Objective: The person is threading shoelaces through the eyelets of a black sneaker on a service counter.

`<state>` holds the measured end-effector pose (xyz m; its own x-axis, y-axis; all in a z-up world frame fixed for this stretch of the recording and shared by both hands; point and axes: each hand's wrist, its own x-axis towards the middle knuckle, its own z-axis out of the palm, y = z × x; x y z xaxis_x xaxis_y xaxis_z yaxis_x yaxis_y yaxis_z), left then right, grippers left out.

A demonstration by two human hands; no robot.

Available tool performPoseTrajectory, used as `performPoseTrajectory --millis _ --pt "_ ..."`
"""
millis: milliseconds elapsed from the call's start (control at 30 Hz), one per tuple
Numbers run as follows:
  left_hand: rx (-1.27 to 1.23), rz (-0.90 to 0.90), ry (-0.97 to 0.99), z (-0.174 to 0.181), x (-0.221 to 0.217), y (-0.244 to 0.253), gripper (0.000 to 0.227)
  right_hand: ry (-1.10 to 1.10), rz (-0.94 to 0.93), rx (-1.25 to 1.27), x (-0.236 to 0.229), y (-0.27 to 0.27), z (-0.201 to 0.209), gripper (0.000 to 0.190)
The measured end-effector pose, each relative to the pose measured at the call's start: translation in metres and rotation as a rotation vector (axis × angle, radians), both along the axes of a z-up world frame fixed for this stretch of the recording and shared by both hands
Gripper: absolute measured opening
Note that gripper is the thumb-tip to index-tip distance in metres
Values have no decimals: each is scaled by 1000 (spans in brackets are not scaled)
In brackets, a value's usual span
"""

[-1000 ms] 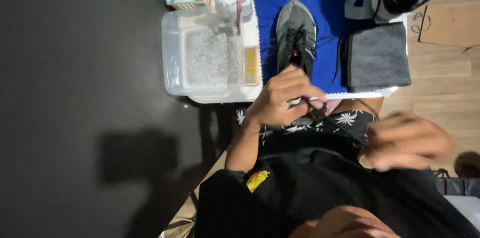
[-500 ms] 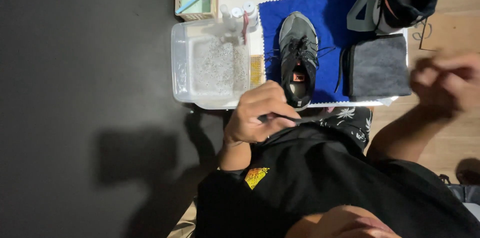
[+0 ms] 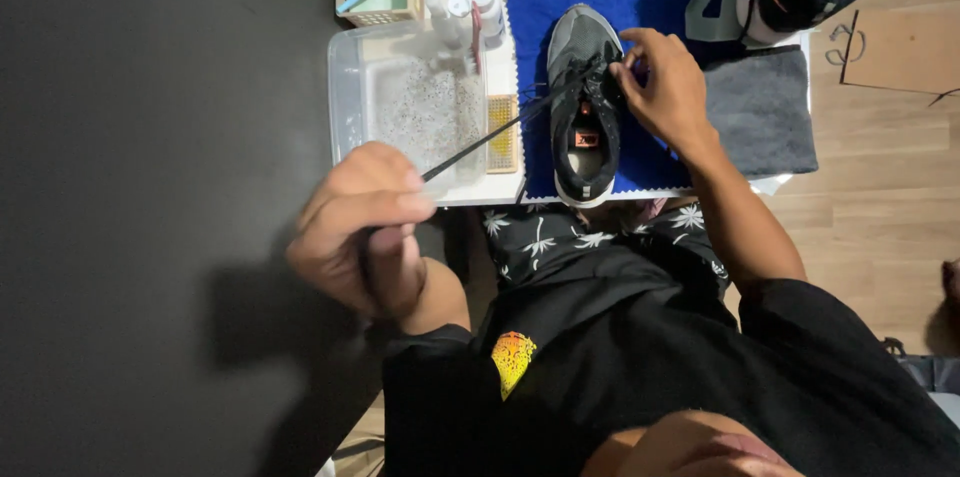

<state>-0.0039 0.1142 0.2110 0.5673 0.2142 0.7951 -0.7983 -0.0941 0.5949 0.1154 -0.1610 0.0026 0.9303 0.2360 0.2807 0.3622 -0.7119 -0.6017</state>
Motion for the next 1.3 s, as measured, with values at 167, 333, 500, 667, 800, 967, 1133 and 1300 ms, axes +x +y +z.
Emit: performPoseTrajectory --millis 167,333,500,667,800,967,1133,1300 --pt "-98 29 -37 8 -5 8 34 -28 -25 265 4 -3 -16 28" --pt "75 242 -166 26 -9 10 8 93 -4 547 9 -2 -23 26" --pt "89 212 -222 32 -12 5 18 247 117 887 8 -9 -31 25" --pt "153 129 -244 38 -5 -11 32 397 86 985 6 -10 -25 22" --pt "629 144 140 -26 42 -58 24 435 31 1019 9 -11 -31 14" --pt "894 49 515 -156 111 -93 23 433 -10 1030 11 -11 -36 13" --pt "846 89 559 -201 132 -103 4 419 -19 1030 13 -11 -39 17" --pt "904 140 584 -222 139 -113 6 422 -24 1029 11 -11 -40 23"
